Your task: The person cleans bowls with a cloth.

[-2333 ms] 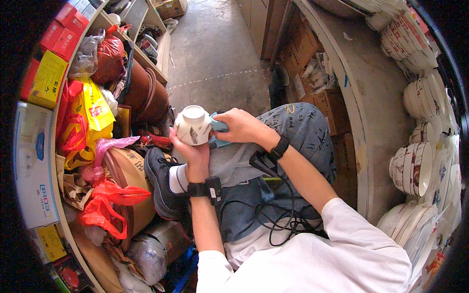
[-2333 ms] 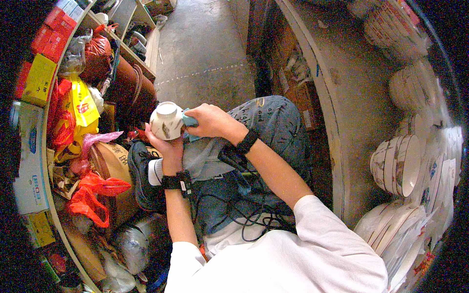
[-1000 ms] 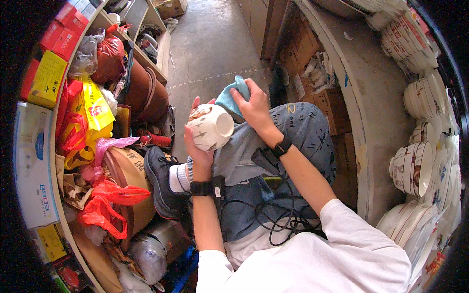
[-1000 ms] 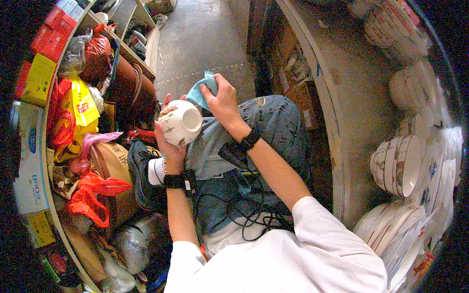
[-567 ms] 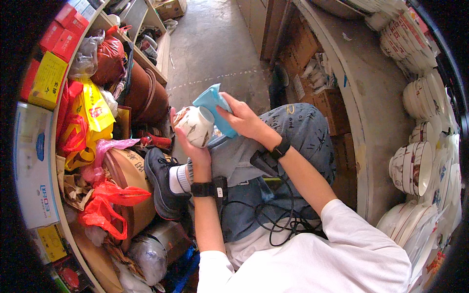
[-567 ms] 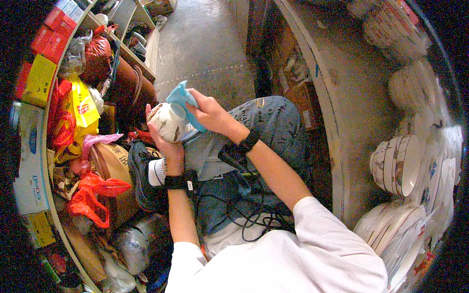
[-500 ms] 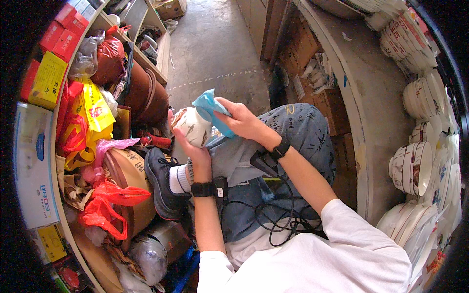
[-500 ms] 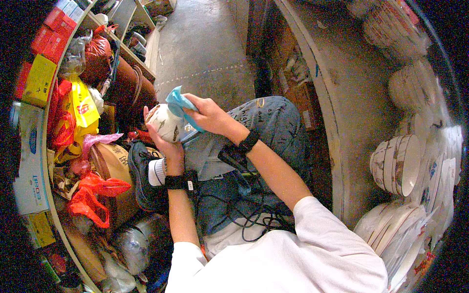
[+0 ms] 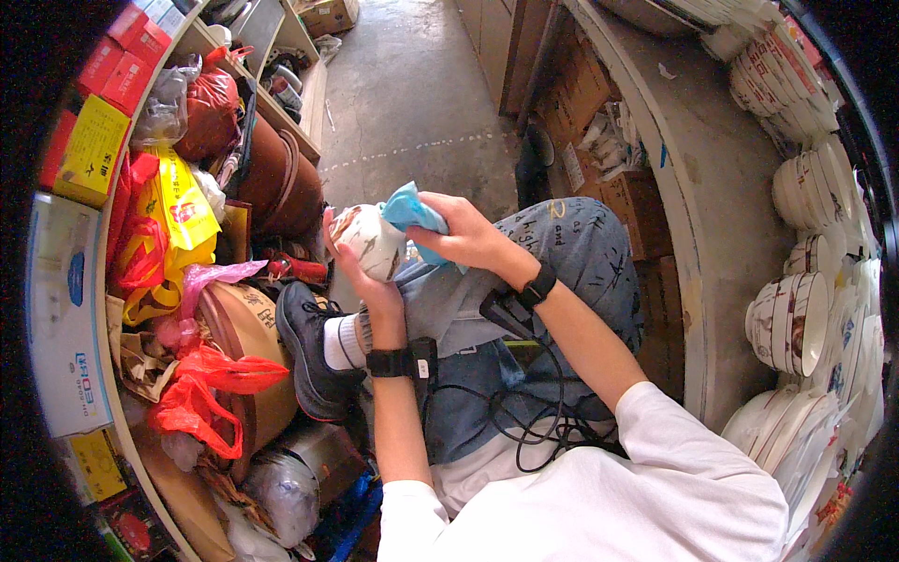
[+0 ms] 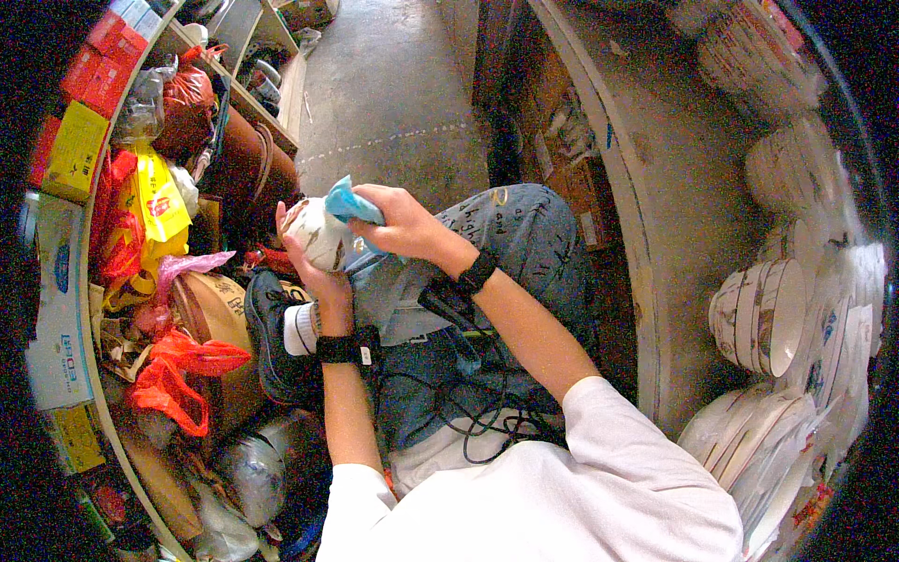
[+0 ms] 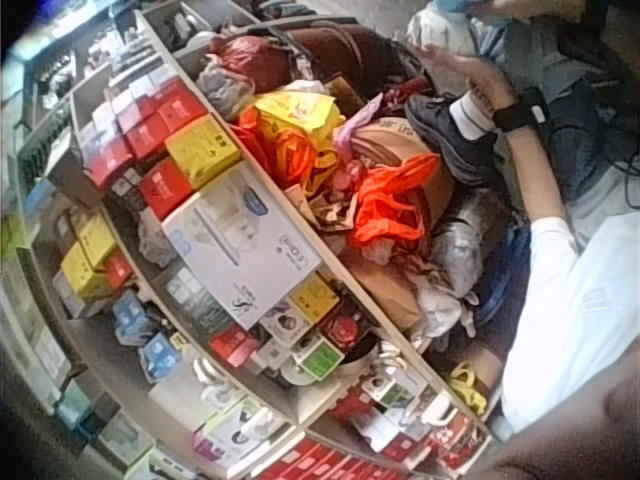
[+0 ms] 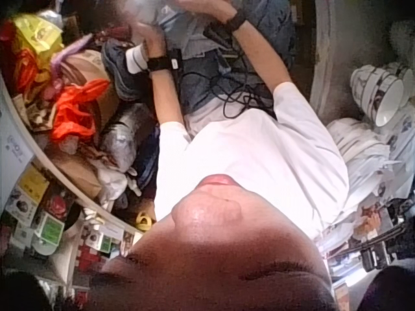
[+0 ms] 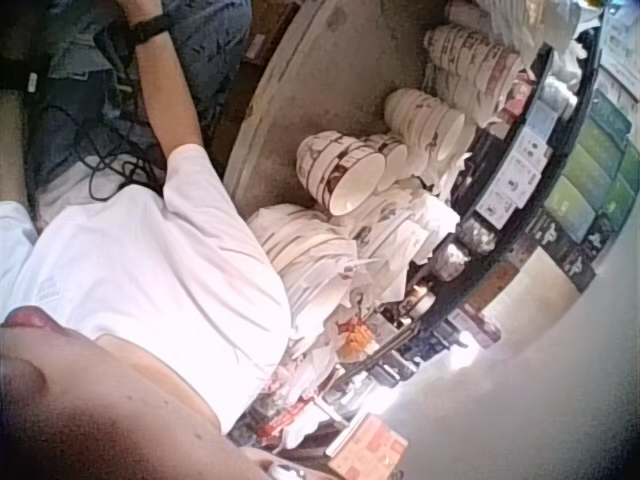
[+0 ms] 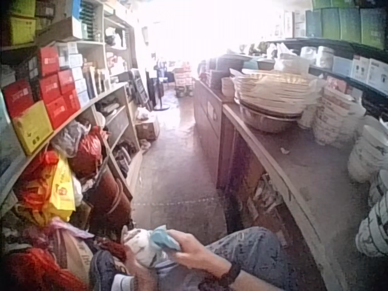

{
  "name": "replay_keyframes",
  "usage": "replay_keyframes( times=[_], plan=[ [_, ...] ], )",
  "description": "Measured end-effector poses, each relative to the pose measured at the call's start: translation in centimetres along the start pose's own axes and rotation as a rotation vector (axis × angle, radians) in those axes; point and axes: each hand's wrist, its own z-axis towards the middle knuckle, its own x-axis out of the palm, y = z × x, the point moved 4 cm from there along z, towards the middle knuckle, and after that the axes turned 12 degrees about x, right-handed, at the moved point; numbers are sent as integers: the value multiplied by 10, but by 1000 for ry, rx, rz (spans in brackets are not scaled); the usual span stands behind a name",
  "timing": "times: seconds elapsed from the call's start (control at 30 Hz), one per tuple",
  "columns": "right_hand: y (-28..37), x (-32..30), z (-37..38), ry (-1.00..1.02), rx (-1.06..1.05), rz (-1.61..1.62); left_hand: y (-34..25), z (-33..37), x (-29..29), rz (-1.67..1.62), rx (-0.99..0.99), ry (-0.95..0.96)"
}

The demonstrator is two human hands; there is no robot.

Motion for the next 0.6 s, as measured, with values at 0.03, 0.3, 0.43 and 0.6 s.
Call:
replay_keyframes(
  times=[0.03,0.3,0.43,0.6],
  plan=[
    [-2,-1,0,-30,49,-12,0,0,1,-1,-3,38],
    [-13,-8,3,7,200,153,0,-1,5,-80,-18,73],
    [-19,-3,3,94,217,130,0,1,5,-122,-26,26],
    [-11,-4,1,21,180,129,-2,-2,6,-145,-47,8]
  ],
)
